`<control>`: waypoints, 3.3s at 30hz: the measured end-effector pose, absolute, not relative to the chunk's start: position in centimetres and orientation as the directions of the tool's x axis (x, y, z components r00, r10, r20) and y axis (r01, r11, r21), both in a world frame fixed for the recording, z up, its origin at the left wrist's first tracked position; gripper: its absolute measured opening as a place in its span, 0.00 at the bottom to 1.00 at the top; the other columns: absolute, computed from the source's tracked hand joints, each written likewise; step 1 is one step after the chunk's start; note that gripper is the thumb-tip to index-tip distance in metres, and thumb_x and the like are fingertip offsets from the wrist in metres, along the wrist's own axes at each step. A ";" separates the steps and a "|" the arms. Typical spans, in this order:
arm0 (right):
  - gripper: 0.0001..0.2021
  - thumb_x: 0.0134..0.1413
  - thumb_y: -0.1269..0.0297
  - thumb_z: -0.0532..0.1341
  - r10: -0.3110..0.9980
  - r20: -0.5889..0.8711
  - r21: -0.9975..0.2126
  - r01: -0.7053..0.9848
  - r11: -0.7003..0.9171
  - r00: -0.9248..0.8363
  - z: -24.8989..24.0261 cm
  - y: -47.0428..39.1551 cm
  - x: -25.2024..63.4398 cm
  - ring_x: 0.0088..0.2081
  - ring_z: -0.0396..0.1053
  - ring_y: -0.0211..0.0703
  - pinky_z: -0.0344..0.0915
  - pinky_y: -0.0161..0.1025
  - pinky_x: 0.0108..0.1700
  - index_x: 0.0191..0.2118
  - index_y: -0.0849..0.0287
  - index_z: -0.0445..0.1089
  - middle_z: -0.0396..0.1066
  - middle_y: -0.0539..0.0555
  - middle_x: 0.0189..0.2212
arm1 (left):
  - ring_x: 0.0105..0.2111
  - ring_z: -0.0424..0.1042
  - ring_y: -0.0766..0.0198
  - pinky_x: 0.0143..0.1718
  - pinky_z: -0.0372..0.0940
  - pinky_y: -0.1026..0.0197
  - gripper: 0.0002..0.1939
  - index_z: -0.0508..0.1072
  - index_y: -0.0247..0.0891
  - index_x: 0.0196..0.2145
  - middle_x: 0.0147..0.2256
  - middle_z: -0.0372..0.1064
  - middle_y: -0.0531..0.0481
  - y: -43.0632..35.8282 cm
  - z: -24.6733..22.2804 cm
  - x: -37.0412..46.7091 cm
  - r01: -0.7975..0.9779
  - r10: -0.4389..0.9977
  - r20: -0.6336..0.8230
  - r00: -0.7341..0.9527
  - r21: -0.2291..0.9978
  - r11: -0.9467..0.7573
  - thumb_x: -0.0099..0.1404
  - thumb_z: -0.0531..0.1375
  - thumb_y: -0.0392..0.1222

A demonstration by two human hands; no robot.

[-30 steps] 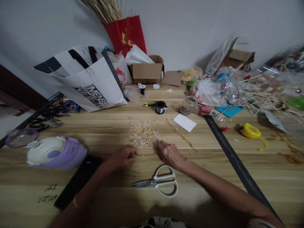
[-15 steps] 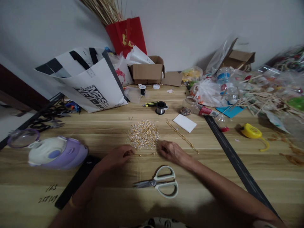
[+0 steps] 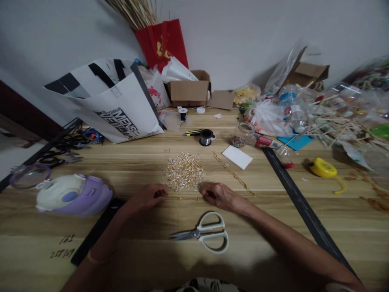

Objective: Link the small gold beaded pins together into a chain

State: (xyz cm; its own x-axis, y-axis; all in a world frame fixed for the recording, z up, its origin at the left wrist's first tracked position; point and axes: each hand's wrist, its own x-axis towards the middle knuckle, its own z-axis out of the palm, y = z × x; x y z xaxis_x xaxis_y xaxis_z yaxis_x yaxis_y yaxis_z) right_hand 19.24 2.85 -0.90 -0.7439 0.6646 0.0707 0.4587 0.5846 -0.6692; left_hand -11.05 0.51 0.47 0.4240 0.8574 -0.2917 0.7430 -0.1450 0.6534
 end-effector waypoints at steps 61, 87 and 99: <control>0.06 0.49 0.77 0.59 0.587 0.083 -0.655 0.400 0.641 -0.805 -1.4 2.7 18.9 0.33 0.68 0.37 0.60 0.31 0.35 0.32 0.60 0.69 0.71 0.52 0.32 | 0.31 0.67 0.68 0.34 0.64 0.65 0.19 0.65 0.36 0.45 0.31 0.67 0.51 -1.1 -2.3 0.4 0.429 0.921 -0.047 0.386 0.893 -0.134 0.55 0.54 0.27; 0.07 0.54 0.76 0.57 0.536 0.116 -0.557 0.391 0.732 -0.836 -2.0 2.4 18.8 0.34 0.66 0.38 0.58 0.32 0.36 0.37 0.58 0.67 0.69 0.52 0.34 | 0.30 0.65 0.65 0.34 0.59 0.65 0.07 0.72 0.36 0.29 0.29 0.67 0.50 -0.8 -0.8 -1.7 0.665 0.866 0.000 0.500 0.641 -0.383 0.57 0.55 0.30; 0.05 0.58 0.74 0.52 0.531 0.037 -0.454 0.459 0.764 -0.847 -1.4 2.0 18.6 0.34 0.64 0.39 0.55 0.33 0.34 0.35 0.59 0.63 0.67 0.54 0.33 | 0.35 0.68 0.64 0.38 0.60 0.63 0.07 0.74 0.36 0.31 0.33 0.70 0.49 -0.9 -1.0 -1.9 0.685 0.827 0.007 0.561 0.556 -0.470 0.62 0.55 0.33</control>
State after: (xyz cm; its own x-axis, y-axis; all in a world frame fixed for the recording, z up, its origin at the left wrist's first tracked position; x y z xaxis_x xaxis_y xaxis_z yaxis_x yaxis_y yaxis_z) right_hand 18.64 1.98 -1.37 -0.8466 0.5310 0.0372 0.4590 0.7637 -0.4540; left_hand -1.95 -0.89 -1.01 0.5615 0.8275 0.0069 0.6854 -0.4697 0.5564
